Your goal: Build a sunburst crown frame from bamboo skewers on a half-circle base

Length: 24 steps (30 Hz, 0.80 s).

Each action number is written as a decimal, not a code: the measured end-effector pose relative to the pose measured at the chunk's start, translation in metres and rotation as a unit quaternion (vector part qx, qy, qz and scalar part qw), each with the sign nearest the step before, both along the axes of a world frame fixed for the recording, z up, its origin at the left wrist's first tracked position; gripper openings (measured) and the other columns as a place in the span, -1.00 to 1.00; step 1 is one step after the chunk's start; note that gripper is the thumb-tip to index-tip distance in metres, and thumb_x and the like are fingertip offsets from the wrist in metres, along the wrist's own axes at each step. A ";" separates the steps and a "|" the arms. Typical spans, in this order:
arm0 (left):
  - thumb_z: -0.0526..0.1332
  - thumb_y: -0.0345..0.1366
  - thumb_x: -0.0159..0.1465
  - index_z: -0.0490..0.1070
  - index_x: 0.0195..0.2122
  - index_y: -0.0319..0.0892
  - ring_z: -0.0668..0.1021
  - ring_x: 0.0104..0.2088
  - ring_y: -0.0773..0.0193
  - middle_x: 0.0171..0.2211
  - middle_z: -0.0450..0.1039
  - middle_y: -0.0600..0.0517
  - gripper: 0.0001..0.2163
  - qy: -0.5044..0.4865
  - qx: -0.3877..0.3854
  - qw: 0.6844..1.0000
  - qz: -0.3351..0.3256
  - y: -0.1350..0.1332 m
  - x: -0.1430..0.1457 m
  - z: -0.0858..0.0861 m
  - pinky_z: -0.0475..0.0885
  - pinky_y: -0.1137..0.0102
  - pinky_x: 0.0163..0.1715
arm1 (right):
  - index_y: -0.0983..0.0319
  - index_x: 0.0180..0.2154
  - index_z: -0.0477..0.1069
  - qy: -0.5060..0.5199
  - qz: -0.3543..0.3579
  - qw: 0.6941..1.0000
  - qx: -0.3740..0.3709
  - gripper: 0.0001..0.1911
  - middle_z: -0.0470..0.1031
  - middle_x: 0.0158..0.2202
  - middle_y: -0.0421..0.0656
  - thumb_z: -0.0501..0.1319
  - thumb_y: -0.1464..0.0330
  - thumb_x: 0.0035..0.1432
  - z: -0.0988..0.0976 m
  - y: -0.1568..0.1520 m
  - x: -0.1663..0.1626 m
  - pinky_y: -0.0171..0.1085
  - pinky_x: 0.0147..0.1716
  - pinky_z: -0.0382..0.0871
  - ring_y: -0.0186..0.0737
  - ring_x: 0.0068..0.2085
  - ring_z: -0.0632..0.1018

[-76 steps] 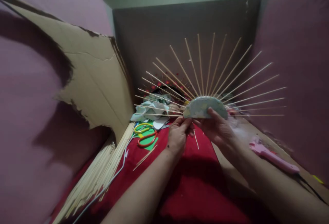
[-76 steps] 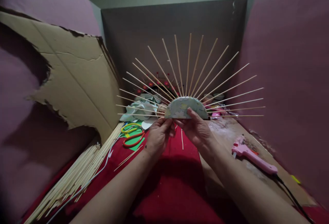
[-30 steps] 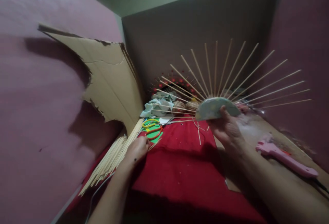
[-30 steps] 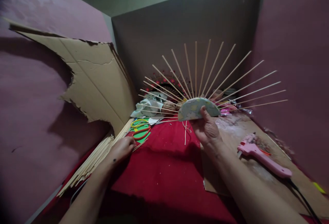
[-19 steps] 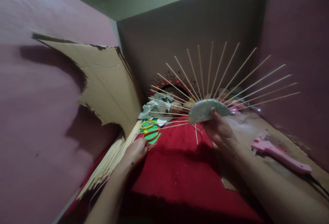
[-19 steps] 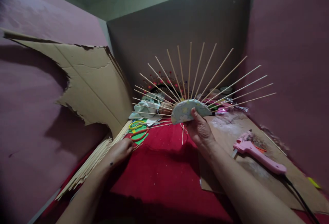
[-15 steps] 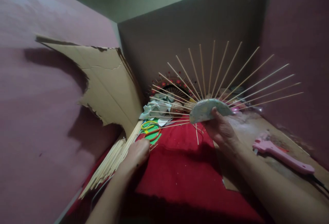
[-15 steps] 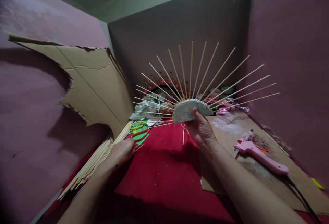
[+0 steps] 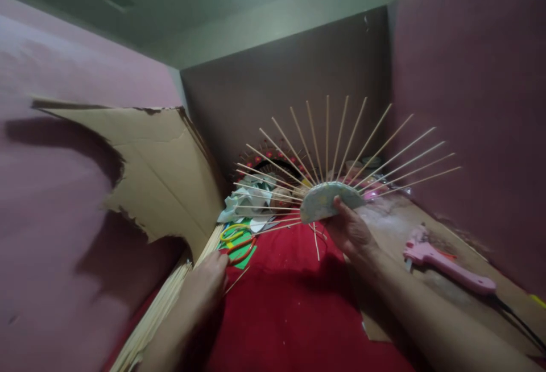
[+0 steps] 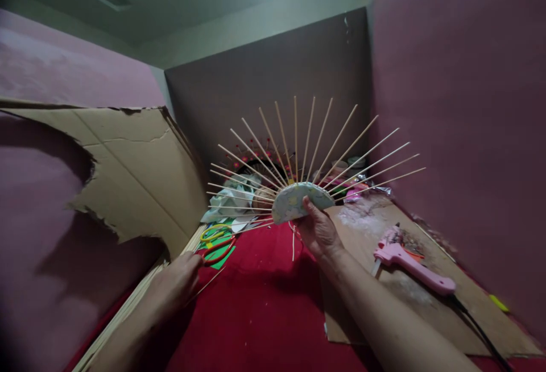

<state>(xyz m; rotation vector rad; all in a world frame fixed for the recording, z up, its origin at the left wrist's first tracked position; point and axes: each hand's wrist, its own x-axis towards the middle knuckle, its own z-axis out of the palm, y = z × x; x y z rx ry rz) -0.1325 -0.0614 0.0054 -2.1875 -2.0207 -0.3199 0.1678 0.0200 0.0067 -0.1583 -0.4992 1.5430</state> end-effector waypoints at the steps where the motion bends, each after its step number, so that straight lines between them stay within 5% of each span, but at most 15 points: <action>1: 0.02 -0.37 0.18 0.39 -0.36 -0.13 0.52 -0.31 0.15 -0.31 0.44 -0.09 -0.83 0.004 0.022 1.000 -0.019 -0.003 0.000 0.006 0.35 0.36 -0.37 | 0.15 -0.28 0.48 0.000 -0.003 1.000 0.005 -0.61 0.59 -0.31 -0.27 0.47 0.33 -0.25 0.000 0.000 0.000 -0.25 -0.21 0.47 -0.26 -0.22 0.54; 6: 0.14 -0.20 0.20 0.41 -0.36 -0.12 0.50 -0.42 0.27 -0.42 0.44 0.03 -0.86 -0.228 0.146 0.954 -0.130 -0.024 0.025 0.048 0.39 0.44 -0.43 | 0.13 -0.26 0.49 -0.020 -0.018 0.999 0.035 -0.64 0.59 -0.31 -0.26 0.44 0.34 -0.20 -0.003 -0.002 -0.004 -0.20 -0.19 0.43 -0.23 -0.23 0.54; 10: 0.29 -0.31 0.09 0.43 -0.39 -0.17 0.50 -0.53 0.34 -0.42 0.48 0.04 -0.90 -0.527 0.212 0.812 -0.134 -0.034 0.074 0.082 0.43 0.47 -0.54 | 0.17 -0.30 0.50 -0.099 -0.016 0.993 0.058 -0.71 0.57 -0.29 -0.20 0.39 0.28 -0.15 -0.009 -0.004 -0.009 -0.16 -0.18 0.39 -0.17 -0.21 0.52; 13: 0.34 -0.41 0.01 0.39 -0.48 -0.20 0.51 -0.58 0.34 -0.43 0.50 0.05 -0.88 -0.627 0.237 0.720 -0.179 -0.028 0.109 0.098 0.44 0.46 -0.59 | 0.20 -0.32 0.50 -0.167 -0.028 0.984 0.056 -0.75 0.56 -0.32 -0.17 0.35 0.25 -0.11 -0.010 -0.008 -0.011 -0.17 -0.20 0.38 -0.16 -0.25 0.51; 17: 0.32 -0.42 0.03 0.39 -0.49 -0.23 0.51 -0.61 0.33 -0.53 0.50 0.04 -0.90 -0.672 0.205 0.679 -0.216 -0.006 0.136 0.102 0.42 0.47 -0.66 | 0.18 -0.33 0.51 -0.185 -0.047 0.980 0.063 -0.76 0.53 -0.37 -0.18 0.32 0.27 -0.13 0.002 -0.021 -0.012 -0.19 -0.32 0.37 -0.17 -0.33 0.49; 24: 0.33 -0.38 0.05 0.39 -0.47 -0.25 0.55 -0.58 0.26 -0.54 0.52 0.01 -0.88 -0.729 0.109 0.638 -0.222 0.015 0.147 0.080 0.43 0.45 -0.69 | 0.17 -0.53 0.51 -0.283 -0.084 0.952 0.082 -0.93 0.45 -0.54 -0.22 0.29 0.31 -0.13 0.019 -0.035 -0.006 -0.24 -0.39 0.35 -0.23 -0.46 0.40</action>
